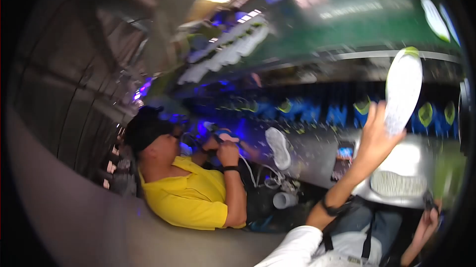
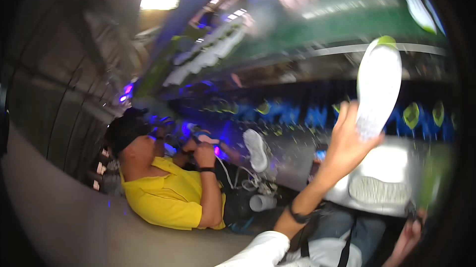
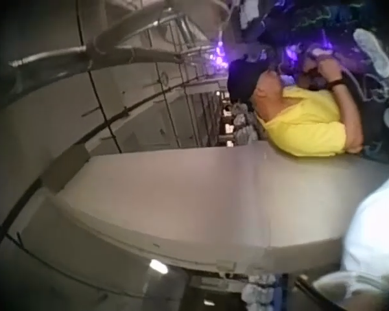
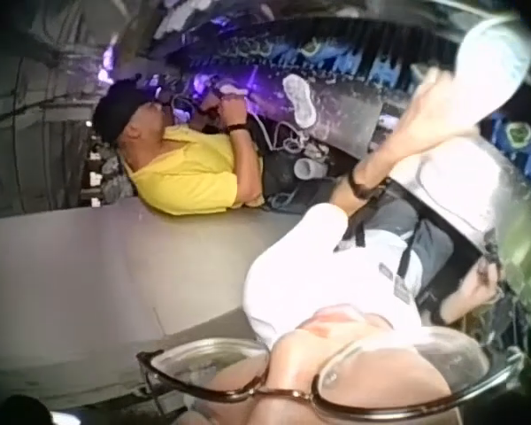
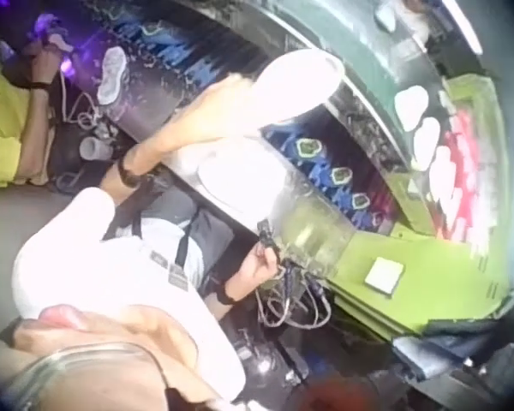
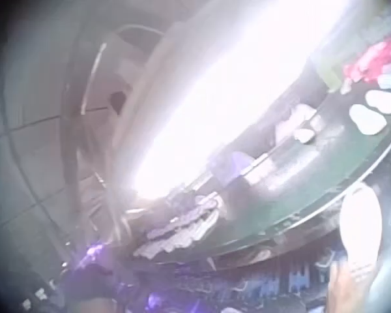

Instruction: The recorder uses a brush tool to apply a liquid substance, likely adhesive or solvent, to the edges and surface of white shoe soles on a production line.

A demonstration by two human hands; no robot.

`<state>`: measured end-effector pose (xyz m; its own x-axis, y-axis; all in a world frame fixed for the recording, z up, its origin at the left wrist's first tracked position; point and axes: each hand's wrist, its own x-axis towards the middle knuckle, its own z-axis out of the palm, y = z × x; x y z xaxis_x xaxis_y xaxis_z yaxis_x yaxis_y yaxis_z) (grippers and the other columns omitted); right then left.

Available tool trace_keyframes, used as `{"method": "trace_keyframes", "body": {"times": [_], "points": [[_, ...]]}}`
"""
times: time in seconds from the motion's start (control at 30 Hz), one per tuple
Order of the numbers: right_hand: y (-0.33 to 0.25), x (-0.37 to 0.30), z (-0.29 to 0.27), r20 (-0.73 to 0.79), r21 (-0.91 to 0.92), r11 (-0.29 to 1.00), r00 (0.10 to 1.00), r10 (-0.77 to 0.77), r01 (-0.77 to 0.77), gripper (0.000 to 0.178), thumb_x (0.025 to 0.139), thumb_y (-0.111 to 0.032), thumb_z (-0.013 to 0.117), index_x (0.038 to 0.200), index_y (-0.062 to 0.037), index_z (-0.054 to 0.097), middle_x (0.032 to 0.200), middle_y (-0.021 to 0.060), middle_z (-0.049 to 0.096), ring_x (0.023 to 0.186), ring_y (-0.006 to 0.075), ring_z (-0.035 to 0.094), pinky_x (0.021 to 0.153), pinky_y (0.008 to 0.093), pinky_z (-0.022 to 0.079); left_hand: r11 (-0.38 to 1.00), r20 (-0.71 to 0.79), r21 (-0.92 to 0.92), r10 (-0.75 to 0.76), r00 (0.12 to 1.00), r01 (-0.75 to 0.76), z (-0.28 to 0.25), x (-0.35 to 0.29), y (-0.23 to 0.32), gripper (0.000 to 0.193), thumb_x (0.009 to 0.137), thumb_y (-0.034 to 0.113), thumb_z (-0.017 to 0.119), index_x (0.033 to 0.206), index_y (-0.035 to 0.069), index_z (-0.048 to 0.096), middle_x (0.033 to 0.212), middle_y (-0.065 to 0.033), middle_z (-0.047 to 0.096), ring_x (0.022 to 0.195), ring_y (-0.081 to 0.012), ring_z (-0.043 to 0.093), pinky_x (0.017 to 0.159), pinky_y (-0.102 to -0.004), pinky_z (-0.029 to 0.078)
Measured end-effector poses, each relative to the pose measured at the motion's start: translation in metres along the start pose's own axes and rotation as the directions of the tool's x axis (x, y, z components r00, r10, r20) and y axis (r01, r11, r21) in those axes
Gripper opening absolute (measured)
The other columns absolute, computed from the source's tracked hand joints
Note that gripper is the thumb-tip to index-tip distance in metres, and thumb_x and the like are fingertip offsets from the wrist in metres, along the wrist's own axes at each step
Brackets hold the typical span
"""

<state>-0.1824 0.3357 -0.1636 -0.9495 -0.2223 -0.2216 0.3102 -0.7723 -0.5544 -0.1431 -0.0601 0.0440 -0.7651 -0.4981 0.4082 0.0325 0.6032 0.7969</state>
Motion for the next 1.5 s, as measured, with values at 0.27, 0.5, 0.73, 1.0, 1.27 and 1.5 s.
{"method": "trace_keyframes", "body": {"times": [0.27,0.5,0.73,1.0,1.27,1.5], "points": [[0.066,-0.039,0.190,0.194,-0.560,0.827,0.965,0.179,-0.041,0.027,0.065,0.006,0.077,0.090,0.0009,0.067,0.088,0.0056,0.063,0.081,0.0135,0.060,0.075,0.0246,0.046,-0.065,0.685,-0.594,-0.563,0.462,0.802,-0.044,-0.218,-0.025,0.052,0.102,0.012,0.044,0.150,0.008,0.025,0.136,-0.0251,0.049,0.116,-0.0386,0.059,0.095,-0.0511,0.053],[0.090,-0.036,0.255,0.586,-0.711,0.501,0.809,0.035,0.493,0.017,0.075,-0.002,0.075,0.091,0.0010,0.071,0.084,0.0098,0.067,0.072,0.0156,0.065,0.060,0.0259,0.049,-0.032,0.632,-0.665,-0.556,0.540,0.746,-0.029,-0.247,-0.013,0.065,0.100,0.052,0.026,0.141,0.004,0.040,0.126,-0.0245,0.056,0.097,-0.0341,0.064,0.077,-0.0446,0.056],[0.101,-0.064,0.240,0.681,-0.617,0.652,0.714,0.163,0.440,0.024,0.073,0.000,0.077,0.097,-0.0009,0.073,0.084,0.0136,0.069,0.073,0.0235,0.070,0.066,0.0290,0.055,-0.196,0.365,-0.922,-0.726,0.583,0.334,-0.015,-0.239,-0.018,0.051,0.097,0.033,0.032,0.133,0.000,0.048,0.130,-0.0188,0.056,0.118,-0.0297,0.057,0.105,-0.0423,0.042],[0.069,-0.076,0.236,0.451,-0.717,0.631,0.887,0.095,0.297,0.020,0.071,0.001,0.082,0.089,-0.0008,0.074,0.086,0.0090,0.072,0.065,0.0173,0.064,0.056,0.0248,0.049,-0.025,0.398,-0.894,-0.505,0.766,0.447,0.006,-0.173,-0.001,0.066,0.101,0.049,0.023,0.139,-0.003,0.040,0.121,-0.0280,0.055,0.095,-0.0331,0.061,0.072,-0.0390,0.056],[0.063,-0.081,0.238,0.747,-0.602,0.633,0.624,0.230,0.486,0.023,0.074,0.002,0.081,0.096,-0.0020,0.076,0.092,0.0144,0.073,0.077,0.0206,0.072,0.066,0.0281,0.057,0.470,0.669,-0.353,-0.477,0.570,0.809,-0.036,-0.135,0.000,0.052,0.099,0.026,0.039,0.135,-0.011,0.045,0.128,-0.0206,0.060,0.101,-0.0254,0.067,0.095,-0.0331,0.050],[0.058,-0.066,0.226,0.859,-0.358,0.924,0.435,0.269,0.134,0.022,0.076,0.006,0.075,0.097,0.0046,0.070,0.092,0.0153,0.067,0.078,0.0219,0.067,0.064,0.0301,0.051,0.697,0.184,-0.418,-0.563,0.806,0.582,-0.107,-0.171,-0.003,0.070,0.101,0.047,0.038,0.148,-0.004,0.023,0.138,-0.0345,0.043,0.114,-0.0459,0.057,0.090,-0.0587,0.051]]}}
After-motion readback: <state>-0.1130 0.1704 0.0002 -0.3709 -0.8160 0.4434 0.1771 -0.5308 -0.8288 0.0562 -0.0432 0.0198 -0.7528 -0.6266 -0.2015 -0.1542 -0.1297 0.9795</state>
